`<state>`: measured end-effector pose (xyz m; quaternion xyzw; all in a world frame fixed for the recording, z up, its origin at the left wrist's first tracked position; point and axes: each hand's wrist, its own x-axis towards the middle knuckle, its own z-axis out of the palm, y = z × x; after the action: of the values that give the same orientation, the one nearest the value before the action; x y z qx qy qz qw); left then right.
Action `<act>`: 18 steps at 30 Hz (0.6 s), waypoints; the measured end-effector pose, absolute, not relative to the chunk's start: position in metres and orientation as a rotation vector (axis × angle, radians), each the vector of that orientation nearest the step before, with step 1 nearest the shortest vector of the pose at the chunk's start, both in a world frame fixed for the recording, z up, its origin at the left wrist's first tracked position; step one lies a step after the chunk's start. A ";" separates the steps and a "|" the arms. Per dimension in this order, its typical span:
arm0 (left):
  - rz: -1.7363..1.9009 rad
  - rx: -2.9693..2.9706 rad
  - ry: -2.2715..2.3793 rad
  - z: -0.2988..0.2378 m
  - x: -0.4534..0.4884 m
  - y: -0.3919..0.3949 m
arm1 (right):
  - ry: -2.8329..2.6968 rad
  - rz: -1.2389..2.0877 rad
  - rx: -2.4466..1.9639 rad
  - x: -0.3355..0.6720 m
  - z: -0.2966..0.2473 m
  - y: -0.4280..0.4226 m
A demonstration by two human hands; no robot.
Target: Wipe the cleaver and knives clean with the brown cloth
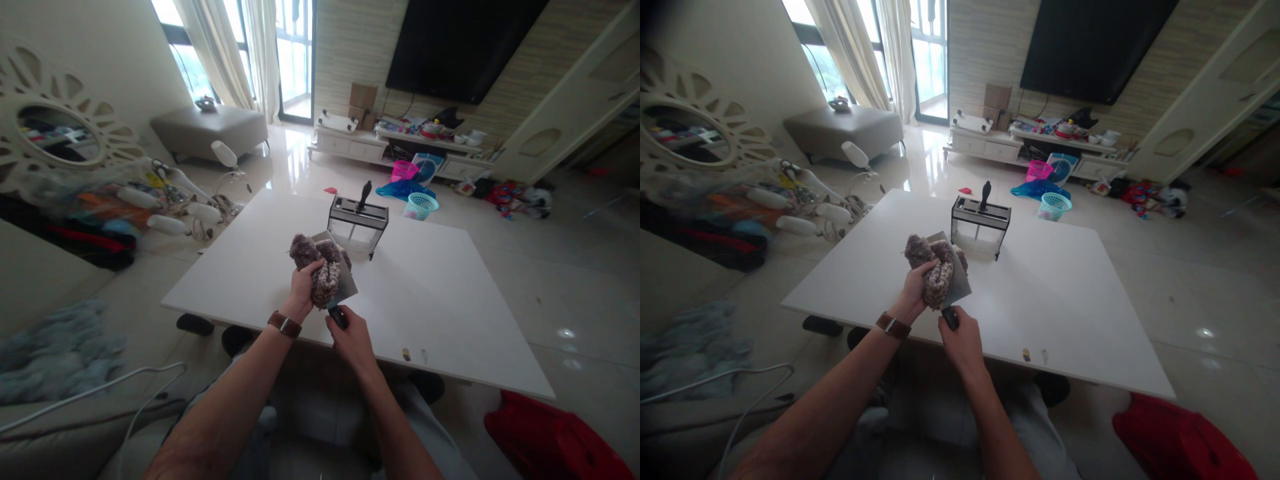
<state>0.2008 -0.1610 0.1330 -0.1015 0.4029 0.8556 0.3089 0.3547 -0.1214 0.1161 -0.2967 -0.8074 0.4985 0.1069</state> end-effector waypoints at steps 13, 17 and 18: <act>2.262 -0.261 1.076 0.131 0.201 -0.161 | -2.374 1.470 -0.877 0.356 0.114 -0.122; 2.266 -0.261 1.081 0.130 0.200 -0.160 | -2.370 1.477 -0.889 0.355 0.115 -0.122; 2.264 -0.260 1.076 0.130 0.200 -0.160 | -2.371 1.476 -0.885 0.355 0.115 -0.121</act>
<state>0.2001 -0.1603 0.1300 -0.0981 0.4067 0.8553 0.3058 0.3554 -0.1214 0.1149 -0.3004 -0.8047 0.5011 0.1055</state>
